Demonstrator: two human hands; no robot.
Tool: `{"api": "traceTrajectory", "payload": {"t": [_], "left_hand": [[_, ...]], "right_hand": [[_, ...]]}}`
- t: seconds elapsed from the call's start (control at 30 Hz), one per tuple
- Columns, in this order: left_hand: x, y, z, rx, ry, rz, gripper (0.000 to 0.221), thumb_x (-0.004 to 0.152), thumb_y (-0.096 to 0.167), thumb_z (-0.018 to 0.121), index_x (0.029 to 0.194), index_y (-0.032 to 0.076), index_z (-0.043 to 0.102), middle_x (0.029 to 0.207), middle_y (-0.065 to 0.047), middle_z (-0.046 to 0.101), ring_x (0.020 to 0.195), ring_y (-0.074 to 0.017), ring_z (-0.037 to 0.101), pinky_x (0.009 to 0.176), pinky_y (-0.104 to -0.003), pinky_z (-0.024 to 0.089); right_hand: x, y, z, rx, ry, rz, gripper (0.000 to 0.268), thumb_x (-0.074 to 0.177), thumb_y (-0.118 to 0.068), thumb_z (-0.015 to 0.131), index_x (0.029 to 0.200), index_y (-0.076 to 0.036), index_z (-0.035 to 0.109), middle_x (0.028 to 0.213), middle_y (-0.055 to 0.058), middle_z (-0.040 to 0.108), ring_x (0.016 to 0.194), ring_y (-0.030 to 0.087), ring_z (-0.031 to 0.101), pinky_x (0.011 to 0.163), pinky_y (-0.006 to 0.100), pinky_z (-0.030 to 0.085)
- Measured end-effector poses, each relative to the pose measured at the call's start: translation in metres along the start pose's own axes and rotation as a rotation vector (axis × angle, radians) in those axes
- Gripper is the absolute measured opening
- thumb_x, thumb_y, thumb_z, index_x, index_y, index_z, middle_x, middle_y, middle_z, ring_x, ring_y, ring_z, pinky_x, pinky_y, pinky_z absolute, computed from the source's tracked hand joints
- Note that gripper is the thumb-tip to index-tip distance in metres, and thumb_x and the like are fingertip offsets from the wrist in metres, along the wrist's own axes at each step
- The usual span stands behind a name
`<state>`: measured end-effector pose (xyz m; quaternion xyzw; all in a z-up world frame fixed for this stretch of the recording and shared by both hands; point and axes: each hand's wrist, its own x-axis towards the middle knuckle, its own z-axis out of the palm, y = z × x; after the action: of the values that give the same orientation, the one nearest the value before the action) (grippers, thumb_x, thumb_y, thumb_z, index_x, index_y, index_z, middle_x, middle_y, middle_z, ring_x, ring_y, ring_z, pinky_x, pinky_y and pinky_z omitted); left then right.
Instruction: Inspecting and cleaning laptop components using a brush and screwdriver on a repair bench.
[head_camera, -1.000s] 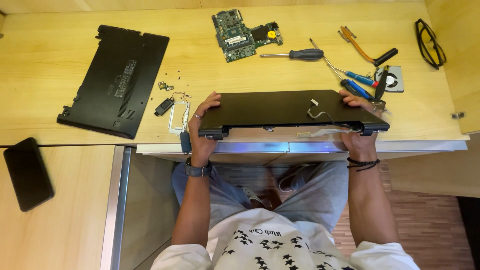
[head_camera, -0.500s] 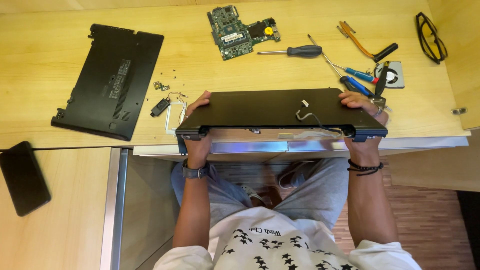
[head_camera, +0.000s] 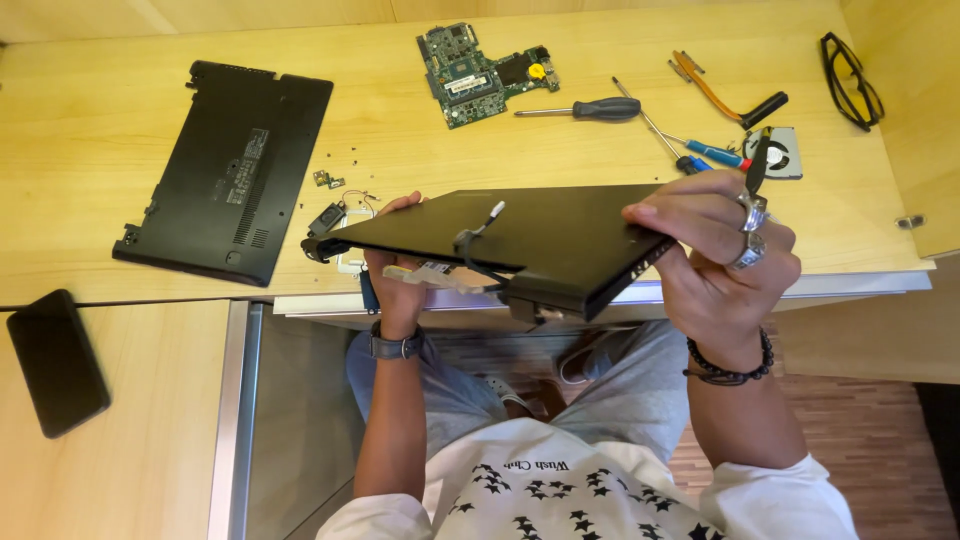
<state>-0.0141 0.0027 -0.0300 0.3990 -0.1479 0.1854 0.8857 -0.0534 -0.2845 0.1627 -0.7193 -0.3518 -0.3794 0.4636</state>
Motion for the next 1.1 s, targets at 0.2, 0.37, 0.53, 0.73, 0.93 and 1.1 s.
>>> {"api": "traceTrajectory", "payload": {"t": [0.2, 0.37, 0.53, 0.73, 0.93, 1.1], "left_hand": [[-0.002, -0.001, 0.000, 0.250, 0.008, 0.036, 0.029, 0.110, 0.025, 0.058, 0.133, 0.007, 0.058, 0.137, -0.012, 0.060, 0.136, -0.0273, 0.054, 0.125, -0.046, 0.042], [0.002, 0.007, 0.007, 0.669, 0.085, -0.010, 0.034, 0.111, 0.026, 0.044, 0.115, 0.005, 0.071, 0.116, -0.012, 0.073, 0.115, -0.0264, 0.069, 0.101, -0.043, 0.056], [-0.002, 0.004, 0.001, 0.901, 0.196, -0.161, 0.052, 0.107, 0.037, 0.044, 0.101, 0.003, 0.082, 0.098, -0.009, 0.079, 0.096, -0.0236, 0.075, 0.076, -0.034, 0.061], [-0.001, 0.008, 0.007, 0.877, 0.165, -0.058, 0.037, 0.109, 0.022, 0.043, 0.105, 0.001, 0.074, 0.107, -0.013, 0.076, 0.107, -0.0290, 0.074, 0.098, -0.044, 0.060], [-0.004, -0.001, -0.007, 0.931, 0.221, -0.048, 0.056, 0.108, 0.043, 0.048, 0.061, 0.018, 0.033, 0.055, 0.005, 0.028, 0.051, -0.0068, 0.033, 0.053, -0.033, 0.025], [0.004, 0.003, -0.002, 0.987, 0.170, -0.020, 0.058, 0.104, 0.051, 0.047, 0.091, 0.004, 0.079, 0.087, -0.007, 0.077, 0.087, -0.0209, 0.074, 0.075, -0.036, 0.053]], "right_hand": [[0.014, -0.003, 0.007, -0.038, 0.007, -0.010, 0.013, 0.095, 0.015, 0.070, 0.108, 0.011, 0.070, 0.098, 0.024, 0.071, 0.085, 0.037, 0.069, 0.082, 0.045, 0.053], [0.038, -0.008, 0.007, -0.083, -0.026, -0.032, 0.016, 0.100, -0.003, 0.072, 0.109, 0.011, 0.071, 0.099, 0.023, 0.071, 0.087, 0.033, 0.067, 0.077, 0.041, 0.054], [0.049, -0.012, 0.008, -0.119, -0.075, -0.043, 0.015, 0.098, -0.001, 0.078, 0.109, 0.009, 0.073, 0.099, 0.023, 0.072, 0.088, 0.033, 0.068, 0.077, 0.040, 0.055], [0.044, -0.007, 0.003, -0.183, -0.068, -0.015, 0.019, 0.100, -0.009, 0.076, 0.106, 0.009, 0.075, 0.099, 0.022, 0.074, 0.086, 0.031, 0.067, 0.076, 0.039, 0.055], [0.016, 0.012, -0.012, -0.014, -0.021, 0.137, 0.019, 0.100, -0.006, 0.073, 0.102, 0.013, 0.072, 0.091, 0.021, 0.070, 0.081, 0.029, 0.066, 0.074, 0.036, 0.053], [-0.037, 0.052, -0.029, 0.117, 0.170, 0.269, 0.013, 0.101, -0.004, 0.075, 0.104, 0.006, 0.066, 0.087, 0.009, 0.056, 0.081, 0.022, 0.049, 0.078, 0.035, 0.043]]}}
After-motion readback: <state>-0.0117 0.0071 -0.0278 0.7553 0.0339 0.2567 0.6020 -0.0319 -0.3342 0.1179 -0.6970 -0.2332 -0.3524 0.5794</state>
